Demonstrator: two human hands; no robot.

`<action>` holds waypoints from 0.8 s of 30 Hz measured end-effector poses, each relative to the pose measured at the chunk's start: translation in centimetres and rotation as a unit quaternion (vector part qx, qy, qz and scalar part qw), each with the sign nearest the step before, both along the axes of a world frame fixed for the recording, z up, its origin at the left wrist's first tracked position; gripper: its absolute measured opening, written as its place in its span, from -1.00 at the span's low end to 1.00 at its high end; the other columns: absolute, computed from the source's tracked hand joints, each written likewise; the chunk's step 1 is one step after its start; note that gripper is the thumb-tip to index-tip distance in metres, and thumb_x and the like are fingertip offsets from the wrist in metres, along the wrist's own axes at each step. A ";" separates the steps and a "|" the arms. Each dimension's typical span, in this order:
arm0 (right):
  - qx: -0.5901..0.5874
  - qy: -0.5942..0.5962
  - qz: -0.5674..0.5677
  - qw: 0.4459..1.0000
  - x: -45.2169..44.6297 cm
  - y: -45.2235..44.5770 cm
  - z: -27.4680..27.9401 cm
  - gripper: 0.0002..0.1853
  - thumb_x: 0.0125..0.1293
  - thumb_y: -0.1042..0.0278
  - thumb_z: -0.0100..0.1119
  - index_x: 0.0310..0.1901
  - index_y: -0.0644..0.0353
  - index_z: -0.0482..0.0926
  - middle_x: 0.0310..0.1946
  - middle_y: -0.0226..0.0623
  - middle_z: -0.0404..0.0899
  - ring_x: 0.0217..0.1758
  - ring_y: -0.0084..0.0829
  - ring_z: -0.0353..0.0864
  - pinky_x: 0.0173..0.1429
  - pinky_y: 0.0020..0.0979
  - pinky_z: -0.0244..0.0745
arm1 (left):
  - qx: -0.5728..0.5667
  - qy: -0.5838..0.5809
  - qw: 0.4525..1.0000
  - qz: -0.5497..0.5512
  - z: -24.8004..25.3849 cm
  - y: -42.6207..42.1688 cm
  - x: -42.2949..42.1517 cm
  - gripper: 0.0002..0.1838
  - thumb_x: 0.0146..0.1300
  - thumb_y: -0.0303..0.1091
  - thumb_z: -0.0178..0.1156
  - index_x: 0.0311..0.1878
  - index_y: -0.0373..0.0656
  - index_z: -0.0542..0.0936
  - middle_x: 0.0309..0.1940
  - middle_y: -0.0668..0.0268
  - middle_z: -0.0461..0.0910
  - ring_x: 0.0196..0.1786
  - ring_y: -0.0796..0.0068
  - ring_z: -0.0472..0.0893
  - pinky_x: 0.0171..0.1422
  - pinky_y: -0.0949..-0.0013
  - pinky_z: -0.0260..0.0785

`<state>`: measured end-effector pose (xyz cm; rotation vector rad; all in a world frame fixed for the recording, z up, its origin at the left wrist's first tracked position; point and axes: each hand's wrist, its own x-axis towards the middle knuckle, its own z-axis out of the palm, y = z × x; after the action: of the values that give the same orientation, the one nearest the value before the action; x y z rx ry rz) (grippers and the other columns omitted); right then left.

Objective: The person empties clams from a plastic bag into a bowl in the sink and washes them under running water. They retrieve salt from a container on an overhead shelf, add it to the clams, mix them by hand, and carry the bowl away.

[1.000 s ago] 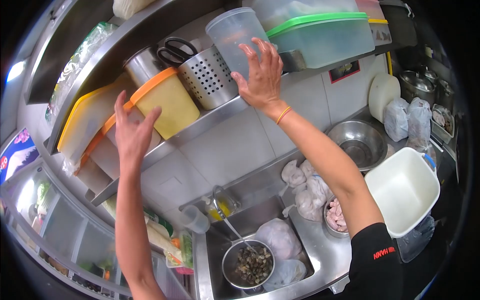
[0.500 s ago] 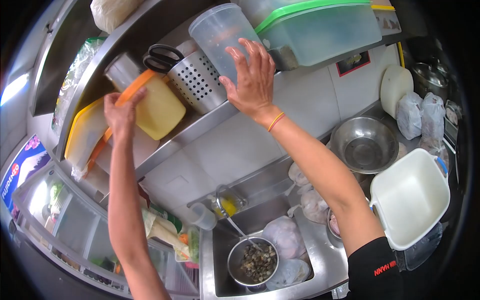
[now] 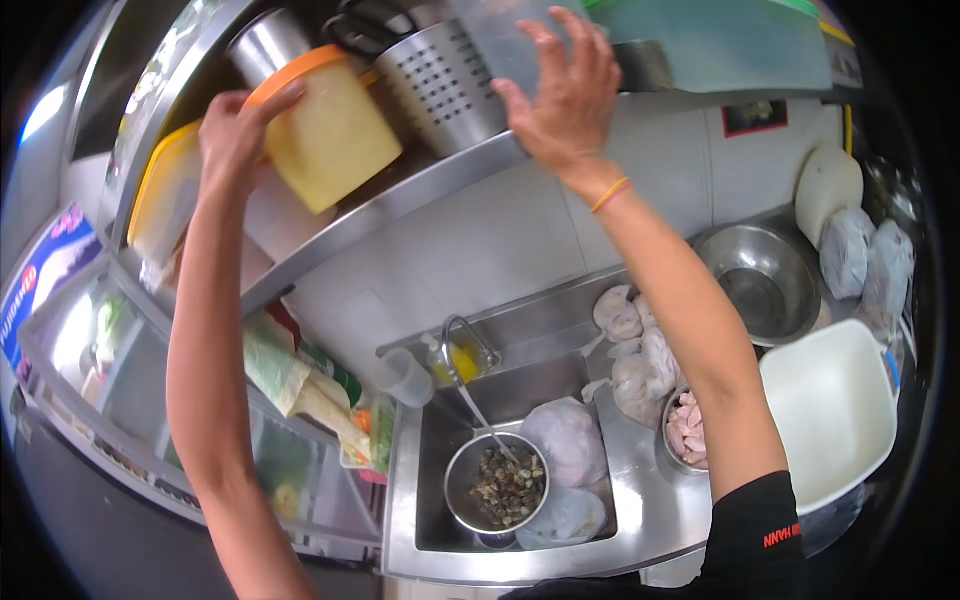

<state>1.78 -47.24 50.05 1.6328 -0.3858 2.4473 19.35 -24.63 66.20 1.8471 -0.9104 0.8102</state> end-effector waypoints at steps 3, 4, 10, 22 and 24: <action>-0.014 0.011 -0.029 0.999 0.5 -0.3 0.2 -0.36 -0.02 0.14 0.48 0.16 -0.09 0.48 0.27 -0.27 0.32 0.38 -0.11 0.23 0.36 -0.08 0.16 | 0.027 -0.058 0.997 0.037 -0.5 -1.2 -0.3 -0.12 -0.25 0.18 0.59 0.04 -0.28 0.54 -0.12 0.13 0.62 -0.05 0.24 0.63 -0.03 0.20 0.52; -0.019 0.015 -0.028 0.999 0.4 -0.5 0.1 -0.36 -0.03 0.16 0.48 0.16 -0.09 0.47 0.27 -0.26 0.32 0.38 -0.10 0.23 0.36 -0.07 0.15 | 0.036 -0.078 0.995 0.055 -0.5 -1.5 0.5 -0.09 -0.27 0.20 0.59 0.05 -0.30 0.54 -0.10 0.12 0.62 -0.04 0.25 0.63 0.00 0.22 0.51; -0.045 0.044 -0.037 0.997 0.1 -1.6 0.1 -0.40 0.00 0.16 0.48 0.13 -0.09 0.50 0.27 -0.23 0.31 0.38 -0.10 0.22 0.39 -0.07 0.12 | 0.040 -0.136 0.989 0.050 -3.4 -2.7 -0.4 -0.10 -0.16 0.18 0.54 0.12 -0.32 0.50 0.01 -0.05 0.60 0.09 0.03 0.60 0.19 0.14 0.45; -0.056 0.068 -0.125 0.988 0.3 -1.3 0.5 -0.44 0.10 0.06 0.44 0.13 -0.02 0.50 0.27 -0.22 0.35 0.40 -0.16 0.24 0.42 -0.08 0.08 | -0.052 -0.206 0.974 -0.082 -7.8 1.3 3.2 -0.45 0.10 -0.12 0.36 0.10 -0.25 0.57 0.03 0.00 0.60 0.08 0.04 0.60 0.18 0.14 0.48; -0.060 0.062 -0.127 0.988 0.2 -1.6 0.4 -0.45 0.11 0.05 0.43 0.12 -0.01 0.50 0.26 -0.21 0.36 0.40 -0.17 0.26 0.42 -0.09 0.09 | -0.057 -0.228 0.962 -0.139 -10.2 4.3 3.6 -0.61 0.07 -0.20 0.36 -0.07 -0.23 0.65 -0.05 0.05 0.66 0.03 0.00 0.63 0.15 0.16 0.49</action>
<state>1.97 -48.80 50.49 1.5686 -0.3925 2.1291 22.95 -20.37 56.00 1.4107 -1.3475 1.1036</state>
